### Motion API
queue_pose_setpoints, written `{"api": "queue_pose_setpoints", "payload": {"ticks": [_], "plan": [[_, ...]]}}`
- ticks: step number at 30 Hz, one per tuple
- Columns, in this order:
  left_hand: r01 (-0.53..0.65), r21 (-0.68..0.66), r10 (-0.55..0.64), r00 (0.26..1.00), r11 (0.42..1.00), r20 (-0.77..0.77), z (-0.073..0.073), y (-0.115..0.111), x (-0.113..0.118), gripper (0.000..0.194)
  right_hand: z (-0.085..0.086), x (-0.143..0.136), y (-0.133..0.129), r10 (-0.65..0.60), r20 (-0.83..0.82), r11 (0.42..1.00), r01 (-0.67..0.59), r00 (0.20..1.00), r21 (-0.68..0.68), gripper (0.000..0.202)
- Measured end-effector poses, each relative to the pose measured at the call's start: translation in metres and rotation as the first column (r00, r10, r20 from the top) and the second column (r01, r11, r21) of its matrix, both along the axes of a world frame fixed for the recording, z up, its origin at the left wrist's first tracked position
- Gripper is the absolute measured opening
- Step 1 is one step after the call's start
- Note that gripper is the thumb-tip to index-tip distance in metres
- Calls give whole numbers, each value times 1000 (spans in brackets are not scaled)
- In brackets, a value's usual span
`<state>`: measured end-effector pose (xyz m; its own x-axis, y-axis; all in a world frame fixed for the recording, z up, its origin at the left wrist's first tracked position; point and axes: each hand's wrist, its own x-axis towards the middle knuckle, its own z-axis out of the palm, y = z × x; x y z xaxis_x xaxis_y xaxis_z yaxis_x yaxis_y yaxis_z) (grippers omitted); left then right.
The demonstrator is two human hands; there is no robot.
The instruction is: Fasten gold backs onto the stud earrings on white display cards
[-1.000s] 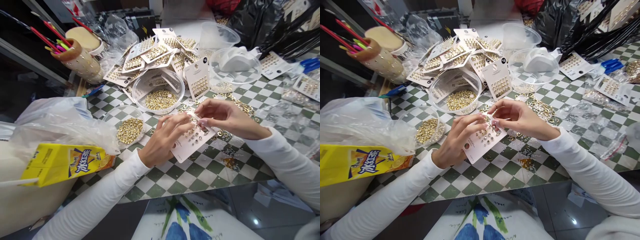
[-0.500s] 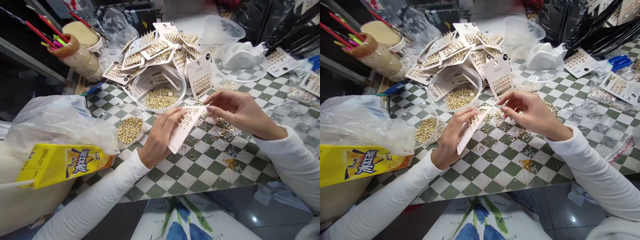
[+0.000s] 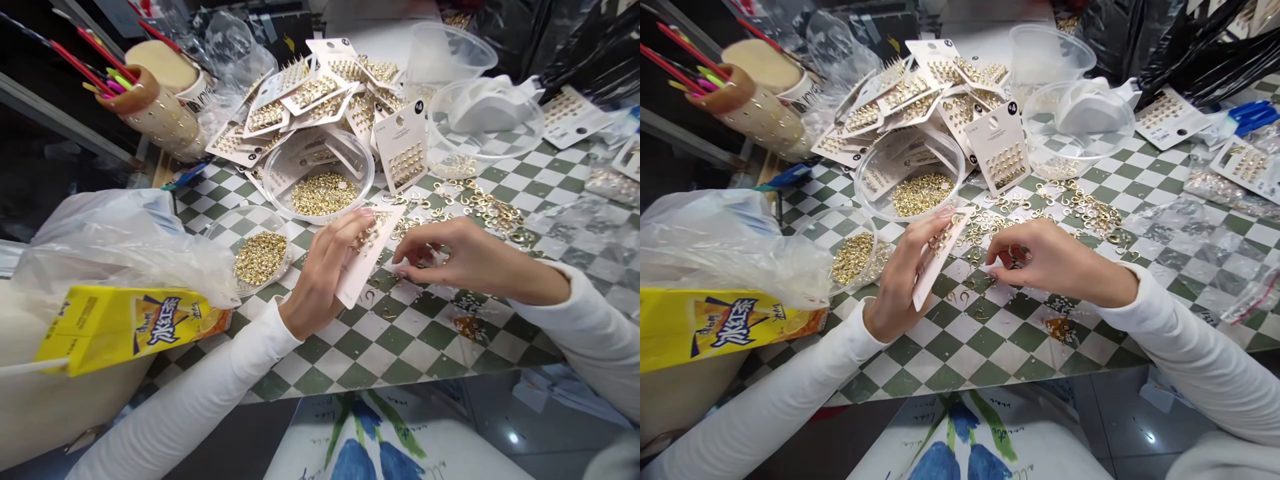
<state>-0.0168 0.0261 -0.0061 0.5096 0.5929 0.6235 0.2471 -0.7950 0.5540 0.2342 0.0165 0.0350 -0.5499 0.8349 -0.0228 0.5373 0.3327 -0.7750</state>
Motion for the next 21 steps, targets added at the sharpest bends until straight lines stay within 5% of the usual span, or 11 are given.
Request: {"api": "queue_pose_setpoints", "payload": {"ticks": [6, 11, 18, 21], "plan": [[-32, 9, 32, 999, 999, 18, 0, -1, 2, 44, -10, -11, -3, -159, -83, 970, 171, 984, 171, 7], [-26, 10, 25, 998, 1000, 59, -2, 0, 1, 45, -25, -17, -2, -145, -22, 965, 147, 989, 217, 11], [-69, 45, 63, 991, 997, 121, -4, 2, 1, 44, -13, -9, 3, -30, -4, 996, 30, 1000, 86, 7], [-98, 54, 91, 988, 994, 121, -3, 1, 2, 44, -15, -11, 7, -159, -85, 975, 170, 984, 144, 7]]}}
